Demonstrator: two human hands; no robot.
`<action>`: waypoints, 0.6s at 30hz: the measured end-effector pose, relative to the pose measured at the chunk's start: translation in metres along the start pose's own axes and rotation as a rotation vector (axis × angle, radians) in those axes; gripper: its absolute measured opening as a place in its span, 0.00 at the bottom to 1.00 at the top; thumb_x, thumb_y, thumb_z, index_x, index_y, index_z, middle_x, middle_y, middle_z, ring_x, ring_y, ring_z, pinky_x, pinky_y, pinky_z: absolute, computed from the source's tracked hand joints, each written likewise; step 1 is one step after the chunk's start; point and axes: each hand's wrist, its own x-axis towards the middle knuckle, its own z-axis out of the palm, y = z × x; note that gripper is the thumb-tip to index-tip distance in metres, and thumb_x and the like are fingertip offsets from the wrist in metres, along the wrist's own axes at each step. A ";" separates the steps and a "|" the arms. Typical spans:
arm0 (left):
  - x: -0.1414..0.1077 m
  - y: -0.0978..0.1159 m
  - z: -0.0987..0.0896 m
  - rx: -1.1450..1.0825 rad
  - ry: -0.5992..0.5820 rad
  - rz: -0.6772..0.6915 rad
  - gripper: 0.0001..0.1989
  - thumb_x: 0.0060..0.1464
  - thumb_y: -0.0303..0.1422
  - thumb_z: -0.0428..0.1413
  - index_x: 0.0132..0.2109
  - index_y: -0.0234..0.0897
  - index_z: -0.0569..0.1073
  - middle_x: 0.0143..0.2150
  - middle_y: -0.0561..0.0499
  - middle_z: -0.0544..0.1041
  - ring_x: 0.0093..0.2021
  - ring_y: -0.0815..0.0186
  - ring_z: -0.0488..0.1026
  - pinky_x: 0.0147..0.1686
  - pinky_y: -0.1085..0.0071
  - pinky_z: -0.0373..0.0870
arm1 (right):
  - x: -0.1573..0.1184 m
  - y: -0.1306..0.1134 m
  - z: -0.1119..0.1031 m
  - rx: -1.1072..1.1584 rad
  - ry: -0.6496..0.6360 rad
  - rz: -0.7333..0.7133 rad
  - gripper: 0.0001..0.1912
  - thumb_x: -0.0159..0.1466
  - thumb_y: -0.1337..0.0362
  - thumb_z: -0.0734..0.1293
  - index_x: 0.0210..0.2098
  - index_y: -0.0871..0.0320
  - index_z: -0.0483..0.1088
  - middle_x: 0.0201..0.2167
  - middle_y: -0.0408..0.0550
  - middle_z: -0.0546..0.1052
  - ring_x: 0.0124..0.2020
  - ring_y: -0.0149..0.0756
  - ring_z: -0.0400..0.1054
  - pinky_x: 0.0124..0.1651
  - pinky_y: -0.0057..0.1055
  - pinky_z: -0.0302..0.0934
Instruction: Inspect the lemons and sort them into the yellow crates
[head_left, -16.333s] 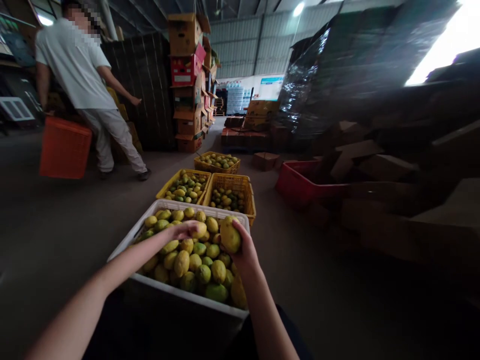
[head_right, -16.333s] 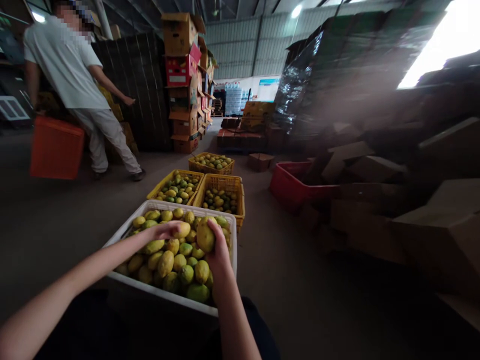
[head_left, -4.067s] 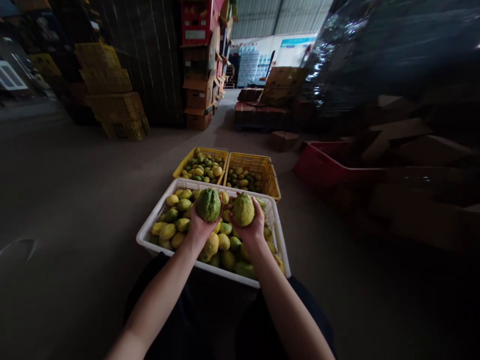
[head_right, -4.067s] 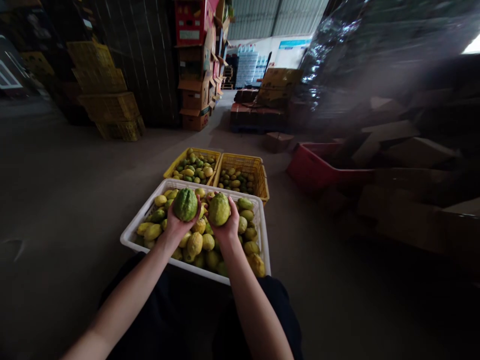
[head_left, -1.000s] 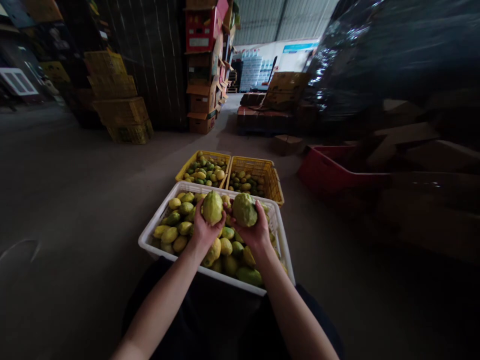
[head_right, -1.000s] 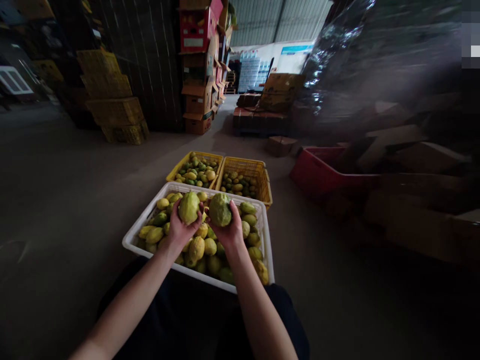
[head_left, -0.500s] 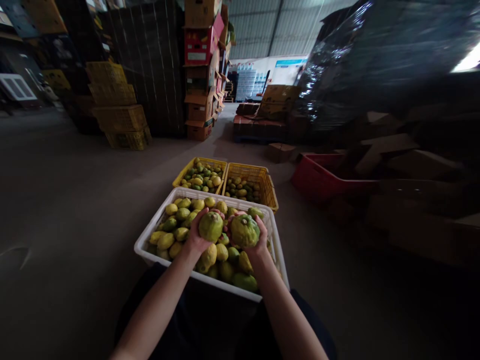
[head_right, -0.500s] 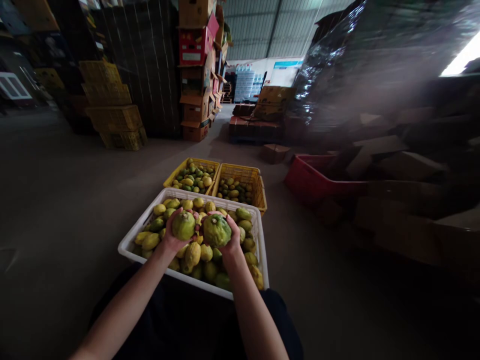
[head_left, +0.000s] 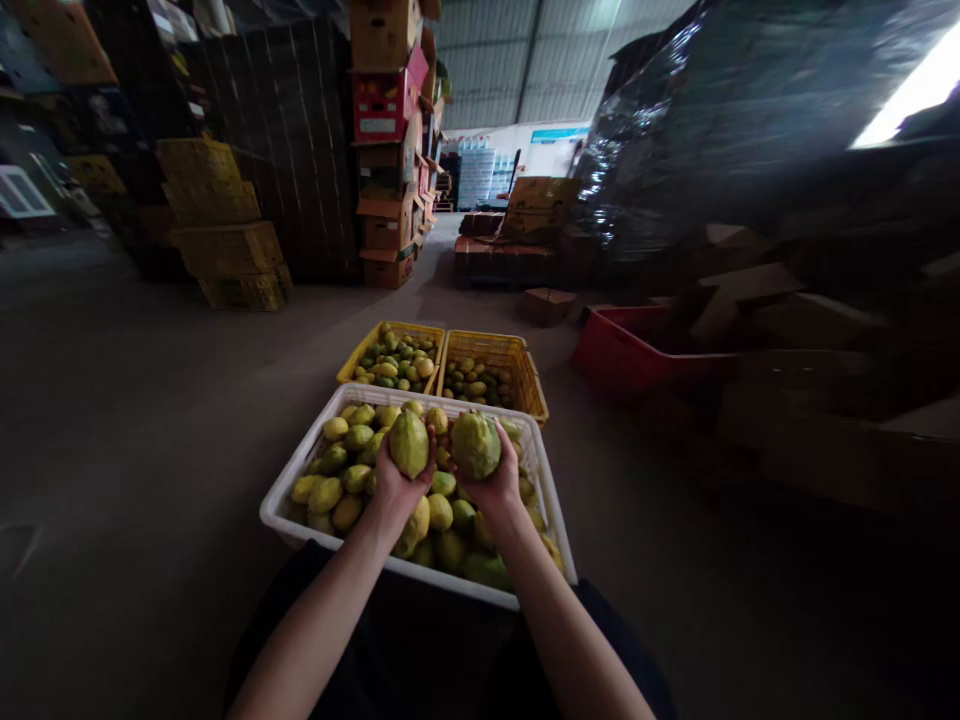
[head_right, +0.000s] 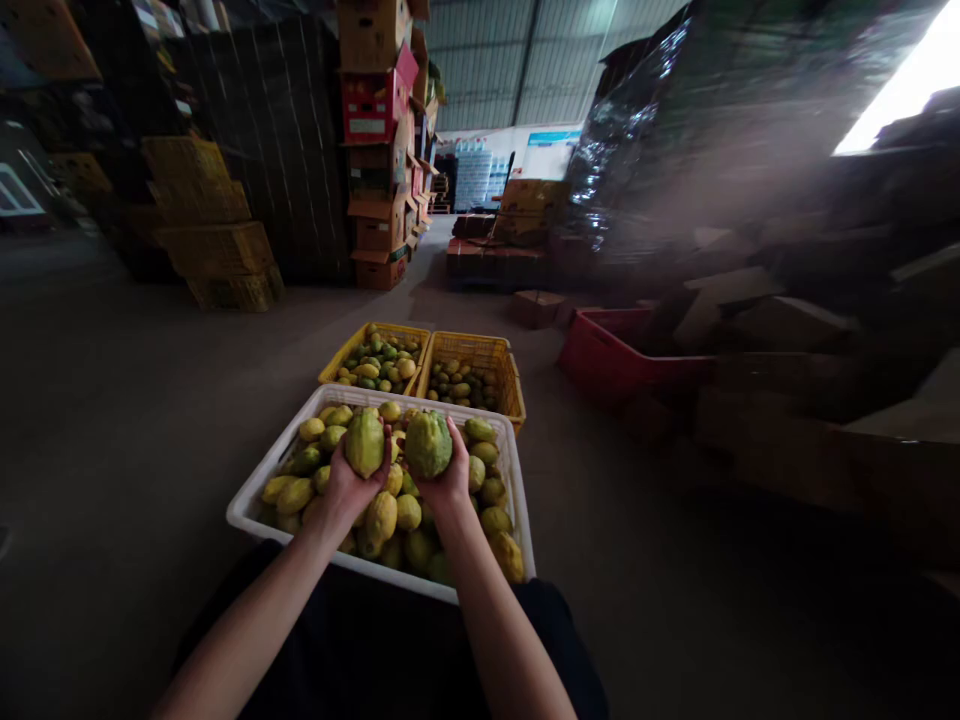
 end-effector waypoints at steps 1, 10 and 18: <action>0.005 -0.001 -0.002 -0.014 0.056 0.001 0.17 0.64 0.38 0.44 0.50 0.37 0.72 0.36 0.48 0.79 0.34 0.65 0.79 0.32 0.71 0.78 | 0.002 0.001 0.000 0.020 0.071 0.018 0.12 0.63 0.56 0.62 0.35 0.57 0.73 0.24 0.47 0.80 0.25 0.40 0.75 0.22 0.31 0.66; 0.021 -0.008 -0.006 0.024 0.182 0.073 0.09 0.59 0.36 0.54 0.45 0.41 0.73 0.36 0.49 0.77 0.33 0.64 0.77 0.31 0.69 0.79 | 0.008 0.009 -0.003 0.053 0.341 0.117 0.11 0.65 0.58 0.60 0.32 0.55 0.70 0.21 0.45 0.76 0.21 0.37 0.72 0.23 0.31 0.67; 0.016 -0.008 -0.009 -0.072 0.083 -0.112 0.21 0.62 0.45 0.43 0.49 0.36 0.72 0.36 0.46 0.76 0.29 0.65 0.75 0.24 0.71 0.76 | 0.010 0.009 -0.006 0.073 0.316 0.020 0.11 0.65 0.62 0.58 0.35 0.58 0.71 0.22 0.45 0.77 0.23 0.35 0.71 0.29 0.32 0.69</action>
